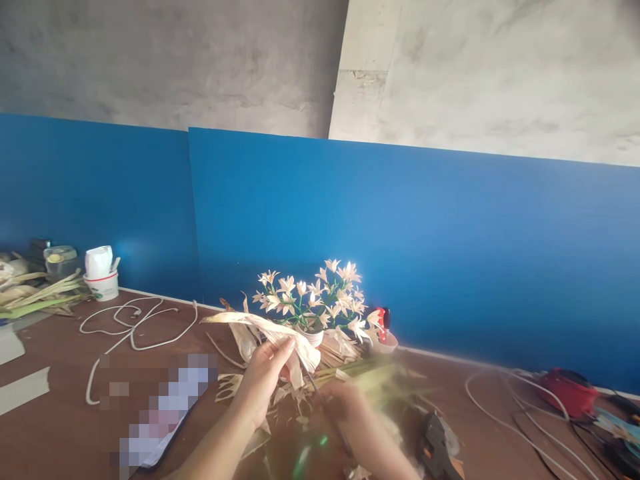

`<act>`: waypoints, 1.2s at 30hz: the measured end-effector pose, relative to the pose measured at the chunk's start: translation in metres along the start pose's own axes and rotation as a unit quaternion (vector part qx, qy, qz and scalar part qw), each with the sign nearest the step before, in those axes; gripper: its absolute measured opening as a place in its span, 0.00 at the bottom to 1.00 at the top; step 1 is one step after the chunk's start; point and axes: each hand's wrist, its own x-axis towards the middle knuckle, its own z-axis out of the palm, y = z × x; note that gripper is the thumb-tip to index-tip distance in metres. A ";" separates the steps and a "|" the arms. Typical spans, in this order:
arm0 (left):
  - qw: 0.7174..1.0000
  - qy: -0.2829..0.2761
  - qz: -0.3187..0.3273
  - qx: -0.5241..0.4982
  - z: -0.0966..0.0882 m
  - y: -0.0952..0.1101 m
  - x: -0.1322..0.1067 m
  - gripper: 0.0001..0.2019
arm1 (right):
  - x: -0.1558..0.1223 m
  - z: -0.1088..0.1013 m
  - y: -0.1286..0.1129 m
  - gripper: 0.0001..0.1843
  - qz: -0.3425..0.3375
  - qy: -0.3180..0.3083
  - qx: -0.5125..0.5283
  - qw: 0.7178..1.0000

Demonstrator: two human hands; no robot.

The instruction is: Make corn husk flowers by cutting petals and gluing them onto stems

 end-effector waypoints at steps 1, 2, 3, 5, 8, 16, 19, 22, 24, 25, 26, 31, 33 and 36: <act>1.000 0.012 0.005 -0.005 -0.001 0.001 0.000 0.21 | -0.001 -0.002 0.000 0.12 0.015 -0.016 0.008 1.000; 0.999 0.031 0.007 -0.009 -0.002 0.003 0.001 0.21 | -0.002 -0.004 0.001 0.14 0.025 -0.034 0.016 0.999; 0.999 0.048 0.007 -0.011 -0.004 0.005 0.001 0.20 | -0.003 -0.007 0.002 0.16 0.032 -0.053 0.024 0.998; 0.998 0.064 0.005 -0.001 -0.009 0.009 0.003 0.19 | -0.003 -0.014 0.006 0.20 0.038 -0.083 0.038 0.995; 0.998 0.064 0.004 0.012 -0.016 0.013 0.006 0.19 | 0.001 -0.023 0.015 0.26 0.042 -0.104 0.051 0.992; 1.000 0.017 -0.014 0.016 -0.019 0.014 0.005 0.19 | 0.007 -0.021 0.027 0.20 0.041 -0.119 0.025 0.992; 0.999 0.015 -0.030 0.021 -0.017 0.013 0.004 0.20 | 0.007 -0.020 0.026 0.19 0.047 -0.116 0.025 0.992; 0.999 0.019 -0.034 0.022 -0.017 0.011 0.005 0.20 | 0.006 -0.022 0.026 0.20 0.041 -0.122 0.030 0.991; 0.999 0.019 -0.035 0.020 -0.018 0.011 0.006 0.20 | 0.006 -0.023 0.027 0.20 0.045 -0.125 0.031 0.991; 0.999 0.019 -0.036 0.020 -0.019 0.010 0.006 0.20 | 0.007 -0.024 0.028 0.20 0.048 -0.126 0.030 0.990; 0.999 0.018 -0.038 0.020 -0.019 0.010 0.007 0.20 | 0.007 -0.023 0.028 0.19 0.050 -0.125 0.028 0.990; 0.998 -0.006 -0.044 0.036 -0.018 0.006 0.007 0.20 | 0.007 -0.021 0.029 0.18 0.042 -0.129 0.039 0.990; 0.998 -0.011 -0.048 0.043 -0.018 0.006 0.006 0.19 | 0.007 -0.020 0.030 0.20 0.037 -0.129 0.049 0.990; 0.997 -0.014 -0.060 0.039 -0.016 0.008 0.004 0.18 | 0.008 -0.020 0.030 0.21 0.035 -0.132 0.039 0.990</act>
